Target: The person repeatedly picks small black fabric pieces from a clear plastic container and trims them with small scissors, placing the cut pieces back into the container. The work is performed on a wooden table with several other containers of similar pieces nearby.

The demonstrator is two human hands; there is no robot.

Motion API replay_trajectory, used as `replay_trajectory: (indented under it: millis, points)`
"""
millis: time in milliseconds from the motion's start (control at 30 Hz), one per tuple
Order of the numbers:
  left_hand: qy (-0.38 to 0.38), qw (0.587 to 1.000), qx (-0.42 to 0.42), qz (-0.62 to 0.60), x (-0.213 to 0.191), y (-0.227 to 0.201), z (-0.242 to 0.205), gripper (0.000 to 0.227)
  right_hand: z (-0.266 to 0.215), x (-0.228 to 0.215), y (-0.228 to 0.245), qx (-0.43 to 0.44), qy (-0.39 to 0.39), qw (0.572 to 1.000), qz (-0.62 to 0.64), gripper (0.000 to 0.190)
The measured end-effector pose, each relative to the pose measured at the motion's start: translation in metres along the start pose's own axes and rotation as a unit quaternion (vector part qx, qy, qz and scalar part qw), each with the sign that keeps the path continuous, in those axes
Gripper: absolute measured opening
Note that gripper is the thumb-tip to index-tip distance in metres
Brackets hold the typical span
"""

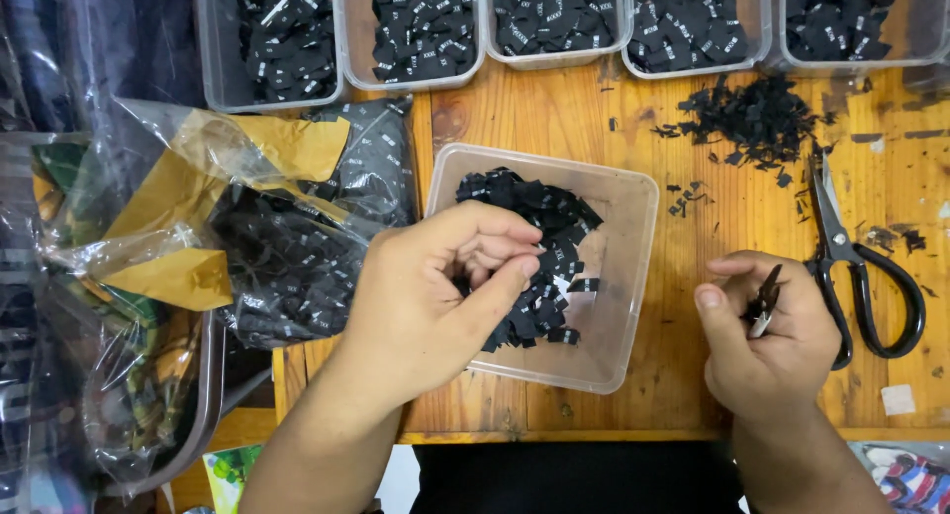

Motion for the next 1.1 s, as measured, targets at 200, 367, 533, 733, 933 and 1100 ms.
replay_trajectory:
  millis: [200, 367, 533, 733, 933, 1100]
  points:
    - [0.005, 0.999, 0.033, 0.02, 0.001, 0.0, 0.001, 0.013, 0.0, 0.003, 0.0, -0.005, -0.01, 1.0, 0.02, 0.011]
    - [0.027, 0.992, 0.113, 0.058, 0.0, 0.001, 0.003, 0.01, 0.001, 0.004, 0.001, -0.012, -0.012, 0.999, 0.03, 0.011]
    - [0.05, 0.957, 0.248, 0.141, 0.006, 0.009, 0.004, 0.015, 0.001, 0.004, 0.001, -0.031, -0.006, 0.999, 0.034, 0.01]
    - [0.086, 0.927, 0.278, 0.235, 0.002, 0.015, 0.005, 0.027, 0.0, 0.001, 0.001, -0.016, -0.009, 1.0, 0.019, 0.01]
    - [0.143, 0.904, 0.254, 0.313, 0.007, 0.008, 0.003, 0.013, 0.0, 0.001, 0.002, -0.03, -0.013, 0.999, 0.023, 0.008]
    - [0.141, 0.864, 0.264, 0.405, 0.015, 0.015, 0.004, 0.01, -0.001, 0.001, 0.004, -0.032, -0.016, 0.999, 0.019, 0.008]
Point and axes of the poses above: each hand's wrist, its own z-axis towards the middle knuckle, its own x-axis out of the palm, y = z × x, the point moved 3 cm from there along z, towards the middle knuckle, and after that the axes turned 13 degrees about -y, right-handed, at the moved point
